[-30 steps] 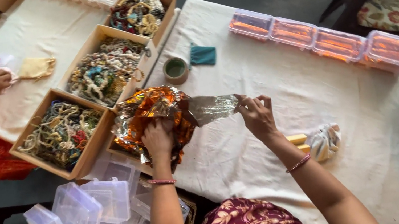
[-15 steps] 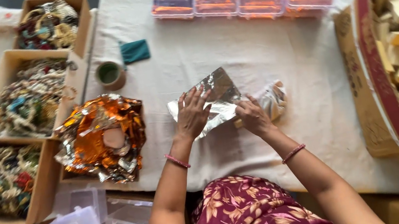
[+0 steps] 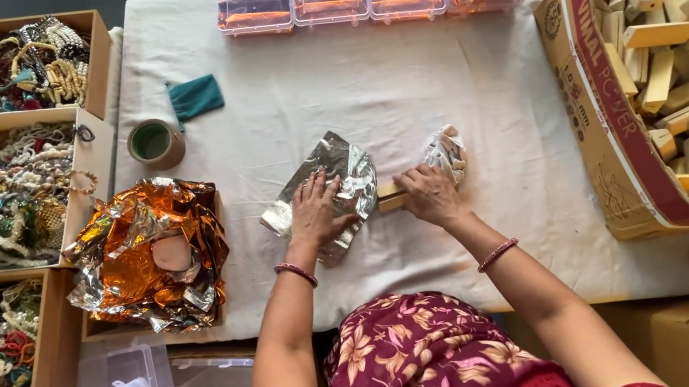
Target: The person wraps a small wooden block in a sheet of gold foil and places it into a clear plastic container. They then pick up another wooden block and wipe it with a white cloth before wrapping it in foil as well.
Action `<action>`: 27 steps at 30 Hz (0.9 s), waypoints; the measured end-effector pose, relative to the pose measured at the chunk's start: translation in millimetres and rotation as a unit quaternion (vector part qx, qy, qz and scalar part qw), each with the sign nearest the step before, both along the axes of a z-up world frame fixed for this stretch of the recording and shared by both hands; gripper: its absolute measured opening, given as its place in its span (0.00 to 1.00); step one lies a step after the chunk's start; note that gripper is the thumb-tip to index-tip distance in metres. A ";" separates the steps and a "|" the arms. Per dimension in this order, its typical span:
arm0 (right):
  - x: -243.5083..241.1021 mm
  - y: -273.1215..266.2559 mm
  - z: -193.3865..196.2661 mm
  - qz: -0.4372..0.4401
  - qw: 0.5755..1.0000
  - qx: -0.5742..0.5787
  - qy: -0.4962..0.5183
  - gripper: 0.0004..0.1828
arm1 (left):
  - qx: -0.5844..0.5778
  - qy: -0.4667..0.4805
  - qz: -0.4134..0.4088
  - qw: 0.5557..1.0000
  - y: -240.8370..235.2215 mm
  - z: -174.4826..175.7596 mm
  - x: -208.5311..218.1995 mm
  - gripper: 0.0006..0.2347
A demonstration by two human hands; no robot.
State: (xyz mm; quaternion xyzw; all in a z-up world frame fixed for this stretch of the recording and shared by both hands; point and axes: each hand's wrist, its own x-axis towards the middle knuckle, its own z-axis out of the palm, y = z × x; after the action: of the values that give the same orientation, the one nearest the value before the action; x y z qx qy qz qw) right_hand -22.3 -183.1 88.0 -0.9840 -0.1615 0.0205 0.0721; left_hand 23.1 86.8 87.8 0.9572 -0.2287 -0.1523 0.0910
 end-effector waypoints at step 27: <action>1.8 40.8 -2.3 -0.240 0.799 0.508 0.213 0.31 | -0.190 0.052 0.207 0.958 -49.0 -23.1 -47.4 0.63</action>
State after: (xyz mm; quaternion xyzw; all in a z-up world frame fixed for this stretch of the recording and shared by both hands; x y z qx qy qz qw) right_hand -20.5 -142.3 85.8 -0.7843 0.1117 0.1269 0.5969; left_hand -24.3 37.8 64.8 0.9394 -0.0456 -0.1338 0.3125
